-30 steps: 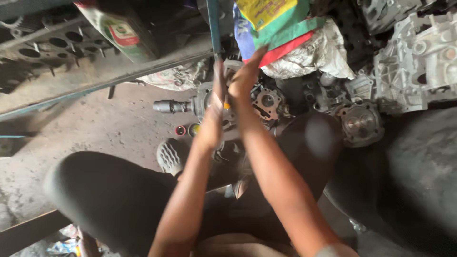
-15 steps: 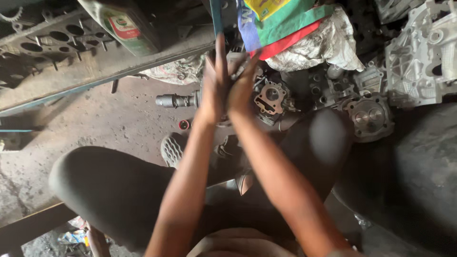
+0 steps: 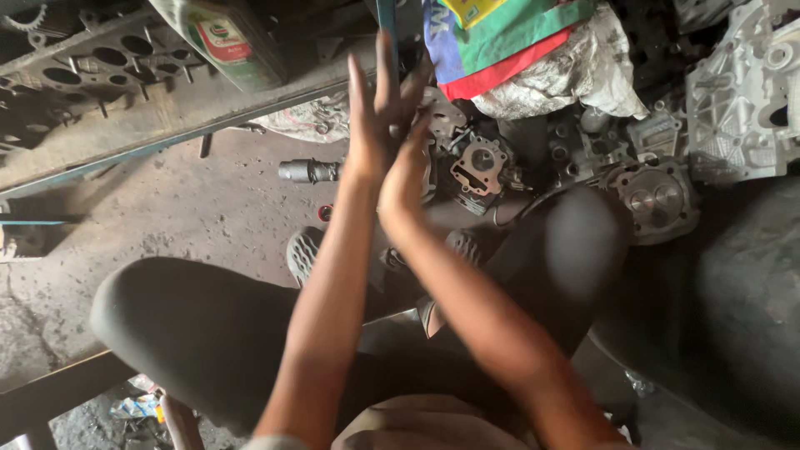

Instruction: The person cleans and handles engine components, using a cloth to wipe down a metal valve and interacting with a cylinder head assembly.

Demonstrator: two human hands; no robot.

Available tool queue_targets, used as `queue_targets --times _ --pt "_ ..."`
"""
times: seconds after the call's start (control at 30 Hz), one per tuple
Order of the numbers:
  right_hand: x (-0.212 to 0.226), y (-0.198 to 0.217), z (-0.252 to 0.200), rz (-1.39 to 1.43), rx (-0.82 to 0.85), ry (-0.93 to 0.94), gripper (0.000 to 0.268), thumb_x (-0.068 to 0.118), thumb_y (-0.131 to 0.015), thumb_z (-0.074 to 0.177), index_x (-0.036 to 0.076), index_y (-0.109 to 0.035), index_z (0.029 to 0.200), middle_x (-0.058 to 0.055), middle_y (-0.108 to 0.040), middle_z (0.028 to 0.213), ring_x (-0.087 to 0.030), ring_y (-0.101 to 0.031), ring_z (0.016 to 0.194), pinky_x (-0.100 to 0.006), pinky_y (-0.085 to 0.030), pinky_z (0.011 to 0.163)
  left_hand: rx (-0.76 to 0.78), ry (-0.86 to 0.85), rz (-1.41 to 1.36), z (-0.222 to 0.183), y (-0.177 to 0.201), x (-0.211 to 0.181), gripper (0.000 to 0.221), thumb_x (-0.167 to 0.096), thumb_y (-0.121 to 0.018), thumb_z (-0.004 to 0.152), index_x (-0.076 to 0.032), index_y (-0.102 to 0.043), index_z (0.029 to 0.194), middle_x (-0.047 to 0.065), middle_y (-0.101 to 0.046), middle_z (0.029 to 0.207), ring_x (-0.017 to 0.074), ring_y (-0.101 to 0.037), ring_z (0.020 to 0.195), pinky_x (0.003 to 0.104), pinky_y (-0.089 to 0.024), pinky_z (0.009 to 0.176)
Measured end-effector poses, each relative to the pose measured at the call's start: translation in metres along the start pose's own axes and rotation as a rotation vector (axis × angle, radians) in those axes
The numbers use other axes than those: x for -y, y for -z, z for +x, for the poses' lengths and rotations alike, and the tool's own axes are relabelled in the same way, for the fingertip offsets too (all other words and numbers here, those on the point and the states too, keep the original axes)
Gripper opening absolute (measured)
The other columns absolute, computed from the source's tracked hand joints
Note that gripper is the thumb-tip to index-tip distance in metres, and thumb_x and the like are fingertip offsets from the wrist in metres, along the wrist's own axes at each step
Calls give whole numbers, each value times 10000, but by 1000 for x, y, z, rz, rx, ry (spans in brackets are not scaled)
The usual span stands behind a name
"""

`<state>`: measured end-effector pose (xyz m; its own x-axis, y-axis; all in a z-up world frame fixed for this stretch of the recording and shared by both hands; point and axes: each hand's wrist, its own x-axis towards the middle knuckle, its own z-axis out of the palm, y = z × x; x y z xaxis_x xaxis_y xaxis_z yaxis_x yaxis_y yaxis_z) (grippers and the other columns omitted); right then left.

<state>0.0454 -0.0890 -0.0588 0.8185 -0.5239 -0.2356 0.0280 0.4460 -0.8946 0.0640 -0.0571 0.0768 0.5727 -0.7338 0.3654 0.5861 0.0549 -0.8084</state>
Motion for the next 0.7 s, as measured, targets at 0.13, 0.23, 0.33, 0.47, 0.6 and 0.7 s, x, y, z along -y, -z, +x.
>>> queue_targets --times 0.13,0.23,0.33,0.47,0.6,0.7 --pt "5 -10 -3 -73 -72 -41 697 480 -249 1079 44 -209 1622 -191 -380 1609 -255 -449 1423 -359 -341 1152 -296 -363 2004 -1 -8 -33 941 -766 -342 1012 -239 0 1713 187 -98 1803 384 -159 1647 474 -100 1315" --pt "30 2 67 98 8 492 745 457 -371 1132 28 -92 1674 -147 -142 1743 -247 -189 1615 -376 -126 1331 -390 -405 2569 -77 24 4 978 -772 -272 1025 -124 -9 1709 139 3 1807 291 -16 1677 453 -78 1338" --pt "53 9 100 -46 -267 476 724 510 -301 1107 -28 -263 1591 -247 -441 1556 -328 -384 1483 -435 -238 1245 -369 -406 2603 -126 42 47 915 -660 -345 1092 -35 -26 1679 166 -38 1785 299 -36 1674 446 -50 1359" --pt "94 9 51 134 173 301 557 497 -319 1096 -7 -523 1212 -210 -656 1140 -294 -624 1092 -419 -468 1006 -566 -875 2589 -130 22 39 741 -569 -361 1101 19 -312 1550 229 -406 1575 340 -382 1492 468 -263 1263" --pt "134 5 -16 -222 803 314 573 480 -383 1163 73 -427 762 -51 -532 741 -151 -525 688 -308 -422 665 -572 -1346 1728 -148 -1 -9 608 -511 -335 1093 20 -576 1265 209 -671 1099 340 -677 1053 486 -520 978" --pt "144 -6 -22 -137 655 177 552 408 -439 1111 104 -343 661 3 -373 581 -102 -346 531 -288 -270 509 -740 -1443 1790 -162 0 -34 599 -519 -330 1068 -5 -612 1193 159 -719 1027 279 -695 974 401 -514 894"
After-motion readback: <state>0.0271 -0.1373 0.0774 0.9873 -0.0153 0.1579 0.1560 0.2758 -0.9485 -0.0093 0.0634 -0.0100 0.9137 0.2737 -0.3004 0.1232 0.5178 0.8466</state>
